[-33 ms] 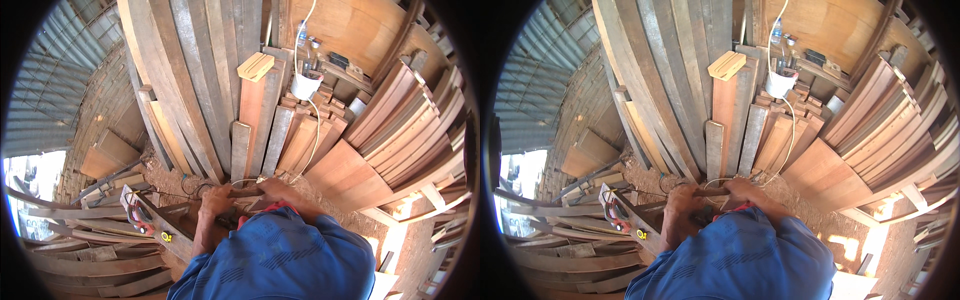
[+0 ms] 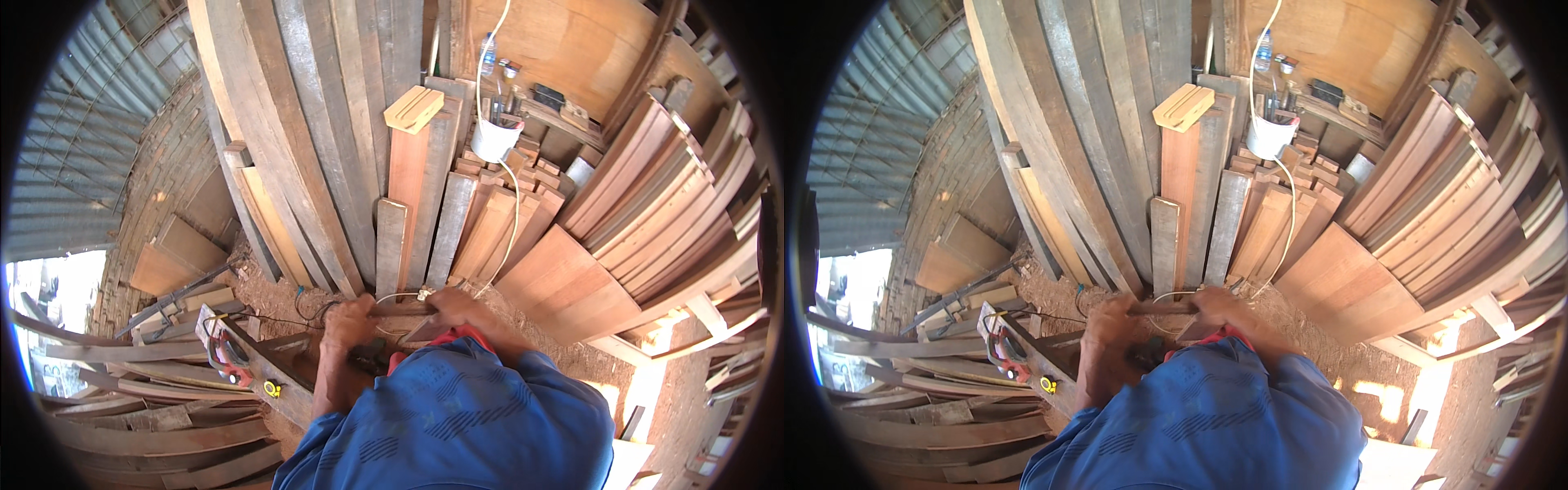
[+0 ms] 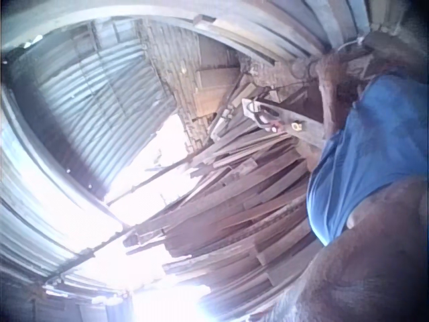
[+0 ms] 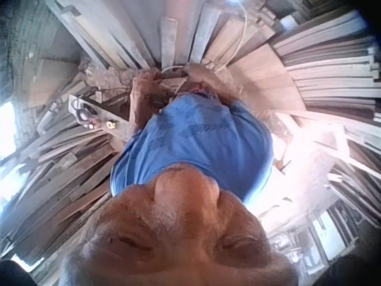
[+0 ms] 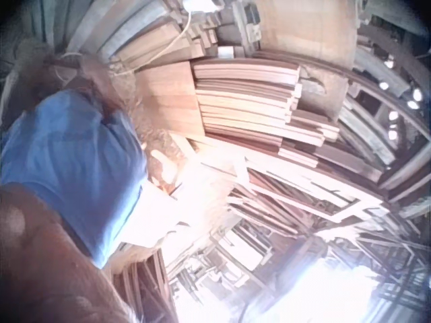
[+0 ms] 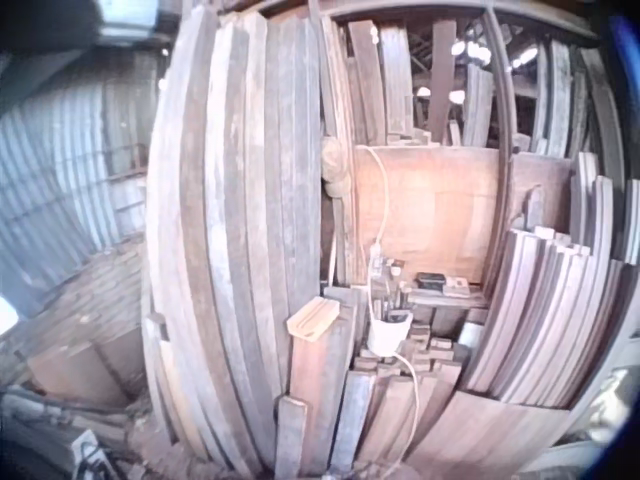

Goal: The person uses a circular saw to cut a long wooden plank into smaller pieces on a workbench. They adjust the saw's depth, plug in the power cord, and make several cuts while holding the wood steady. The person then stacks the cut pieces and places them on a shelf.

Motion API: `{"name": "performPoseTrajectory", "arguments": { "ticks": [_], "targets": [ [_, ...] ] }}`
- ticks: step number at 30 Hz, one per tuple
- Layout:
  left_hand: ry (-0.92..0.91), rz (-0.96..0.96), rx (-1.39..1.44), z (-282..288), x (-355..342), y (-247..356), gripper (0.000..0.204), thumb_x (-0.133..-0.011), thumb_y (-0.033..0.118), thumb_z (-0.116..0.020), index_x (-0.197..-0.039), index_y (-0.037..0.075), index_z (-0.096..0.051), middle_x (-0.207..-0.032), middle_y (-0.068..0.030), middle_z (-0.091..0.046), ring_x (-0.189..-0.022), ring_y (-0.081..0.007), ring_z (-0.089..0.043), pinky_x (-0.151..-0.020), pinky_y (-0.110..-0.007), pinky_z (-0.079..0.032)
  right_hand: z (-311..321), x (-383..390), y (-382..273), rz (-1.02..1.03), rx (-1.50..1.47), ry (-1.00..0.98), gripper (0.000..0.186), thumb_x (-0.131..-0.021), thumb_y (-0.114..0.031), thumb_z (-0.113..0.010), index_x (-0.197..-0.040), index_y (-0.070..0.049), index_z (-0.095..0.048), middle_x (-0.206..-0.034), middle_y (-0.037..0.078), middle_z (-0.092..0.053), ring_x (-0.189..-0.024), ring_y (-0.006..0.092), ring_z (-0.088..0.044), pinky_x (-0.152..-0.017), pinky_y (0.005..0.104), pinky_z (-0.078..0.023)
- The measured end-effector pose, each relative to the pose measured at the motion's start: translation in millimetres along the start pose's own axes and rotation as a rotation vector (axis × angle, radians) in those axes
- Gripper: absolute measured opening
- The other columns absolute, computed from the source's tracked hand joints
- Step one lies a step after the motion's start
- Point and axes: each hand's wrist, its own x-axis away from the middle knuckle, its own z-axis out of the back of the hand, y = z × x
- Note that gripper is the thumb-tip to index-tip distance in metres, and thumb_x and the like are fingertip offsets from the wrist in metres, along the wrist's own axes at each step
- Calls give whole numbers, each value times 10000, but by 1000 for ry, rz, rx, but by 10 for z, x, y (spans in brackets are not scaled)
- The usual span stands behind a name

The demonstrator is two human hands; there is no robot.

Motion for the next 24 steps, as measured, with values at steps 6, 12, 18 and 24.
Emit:
{"name": "performPoseTrajectory", "arguments": {
  "ticks": [6,12,18,24],
  "targets": [
    [108,133,235,-55,6,-660,434,-865,304,-730,-1234,117,-601,-975,-172,-733,-962,-353,-704,-815,-462,-541,590,836,377,-390,-228,234,459,-853,-391,-724,-1095,-4,-676,-976,215,-683,-918,324,-668,-836,422,-529],
    [-56,250,225,-1024,347,-1034,380,-842,354,-656,-1122,98,-679,-1063,-207,-715,-1023,-383,-682,-869,-474,-533,926,1471,858,-549,-482,972,150,-896,-148,-698,-929,-4,-673,-709,63,-634,-660,155,-601,-580,352,-490],
    [-431,260,467,-2542,548,-1366,366,-888,342,-651,-1102,47,-675,-1013,-161,-730,-932,-339,-715,-761,-452,-559,1408,1758,778,-473,-411,1467,123,-912,-129,-660,-934,-12,-633,-688,35,-584,-632,153,-542,-566,333,-443],
    [-605,235,561,-2958,439,-1229,364,-889,342,-651,-1100,46,-674,-1010,-158,-729,-926,-335,-715,-754,-449,-559,1571,1638,1299,-583,-244,1604,236,-904,-153,-653,-1075,4,-615,-732,163,-627,-669,312,-616,-647,439,-491]
  ]
}}
